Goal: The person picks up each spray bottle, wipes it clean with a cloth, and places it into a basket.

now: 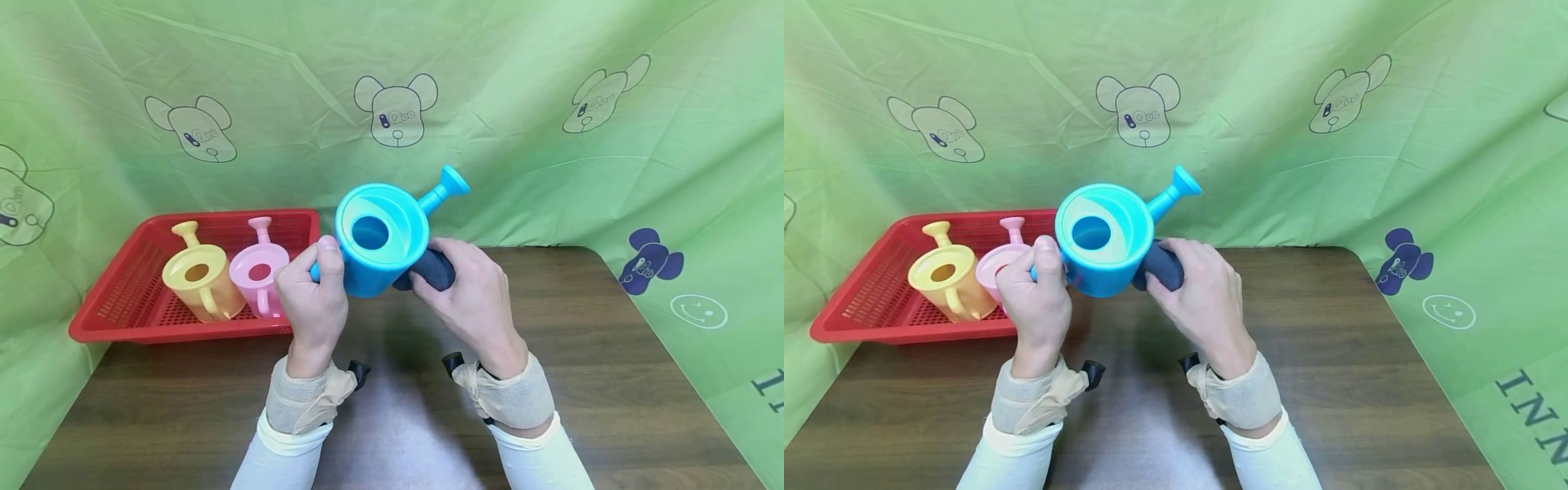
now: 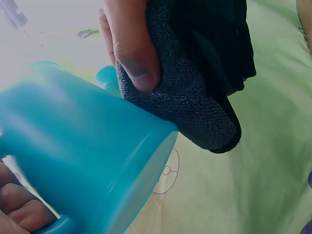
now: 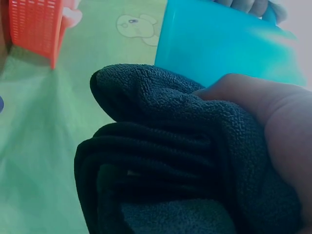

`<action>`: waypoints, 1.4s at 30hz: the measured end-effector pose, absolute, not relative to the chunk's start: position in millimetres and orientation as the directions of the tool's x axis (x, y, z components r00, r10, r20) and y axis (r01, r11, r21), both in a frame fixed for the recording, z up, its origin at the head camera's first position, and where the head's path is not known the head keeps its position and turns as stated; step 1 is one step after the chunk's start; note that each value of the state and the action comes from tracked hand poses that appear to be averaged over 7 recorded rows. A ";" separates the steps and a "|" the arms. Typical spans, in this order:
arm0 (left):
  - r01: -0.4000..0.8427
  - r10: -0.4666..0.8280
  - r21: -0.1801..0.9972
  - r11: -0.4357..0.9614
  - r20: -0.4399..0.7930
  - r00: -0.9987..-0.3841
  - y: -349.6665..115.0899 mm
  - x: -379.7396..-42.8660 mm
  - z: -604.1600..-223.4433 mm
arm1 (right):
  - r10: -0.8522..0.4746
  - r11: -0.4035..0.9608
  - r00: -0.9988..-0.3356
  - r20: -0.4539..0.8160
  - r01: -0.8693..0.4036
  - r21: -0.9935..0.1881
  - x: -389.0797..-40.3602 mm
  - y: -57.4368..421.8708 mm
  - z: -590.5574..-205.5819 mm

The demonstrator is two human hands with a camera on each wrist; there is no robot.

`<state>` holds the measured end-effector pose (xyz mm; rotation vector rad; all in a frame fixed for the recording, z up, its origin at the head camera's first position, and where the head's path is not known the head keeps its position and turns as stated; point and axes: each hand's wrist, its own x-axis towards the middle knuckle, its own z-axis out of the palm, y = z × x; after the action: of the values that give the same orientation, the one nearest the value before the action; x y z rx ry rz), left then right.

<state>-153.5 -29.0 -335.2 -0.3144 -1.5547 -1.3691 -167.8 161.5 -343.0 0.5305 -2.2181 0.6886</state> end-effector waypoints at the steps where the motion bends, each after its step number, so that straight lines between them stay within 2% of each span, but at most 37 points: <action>1: 0.733 -0.401 0.597 0.325 0.789 -0.465 -29.3 -153.5 -335.2 | -0.160 0.772 -0.646 0.747 -0.553 -0.312 -167.9 161.3 -343.2; 10: 0.726 -0.473 0.625 0.288 0.752 -0.459 -33.8 -153.9 -334.5 | -0.187 0.770 -0.701 0.688 -0.539 -0.341 -170.2 161.1 -345.3; 14: 0.702 -0.515 0.657 0.274 0.717 -0.470 -37.5 -154.7 -334.4 | -0.140 0.770 -0.708 0.693 -0.518 -0.373 -170.8 165.0 -345.3; 17: 0.684 -0.525 0.681 0.260 0.695 -0.492 -39.7 -155.5 -333.5 | -0.042 0.747 -0.653 0.756 -0.523 -0.411 -170.8 167.7 -344.0; 20: 0.666 -0.509 0.700 0.257 0.684 -0.522 -39.4 -155.7 -332.3 | 0.052 0.707 -0.556 0.830 -0.566 -0.424 -170.6 166.9 -342.7; 24: 0.651 -0.485 0.700 0.293 0.696 -0.530 -35.8 -154.4 -332.4 | 0.078 0.686 -0.473 0.878 -0.613 -0.391 -169.5 161.0 -342.7; 30: 0.644 -0.450 0.681 0.348 0.724 -0.522 -28.5 -151.7 -333.9 | 0.041 0.693 -0.445 0.894 -0.632 -0.347 -170.0 154.2 -343.4; 35: 0.648 -0.401 0.689 0.324 0.720 -0.566 -22.6 -149.4 -334.7 | 0.048 0.704 -0.427 0.903 -0.627 -0.334 -173.9 155.8 -344.1; 42: 0.642 -0.333 0.699 0.315 0.715 -0.615 -18.9 -147.7 -334.0 | 0.076 0.708 -0.438 0.896 -0.608 -0.358 -178.7 159.6 -345.2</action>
<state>-147.7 -18.9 -334.0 -0.2795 -1.7278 -1.4375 -178.7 159.6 -345.2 0.4145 -1.8766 0.8247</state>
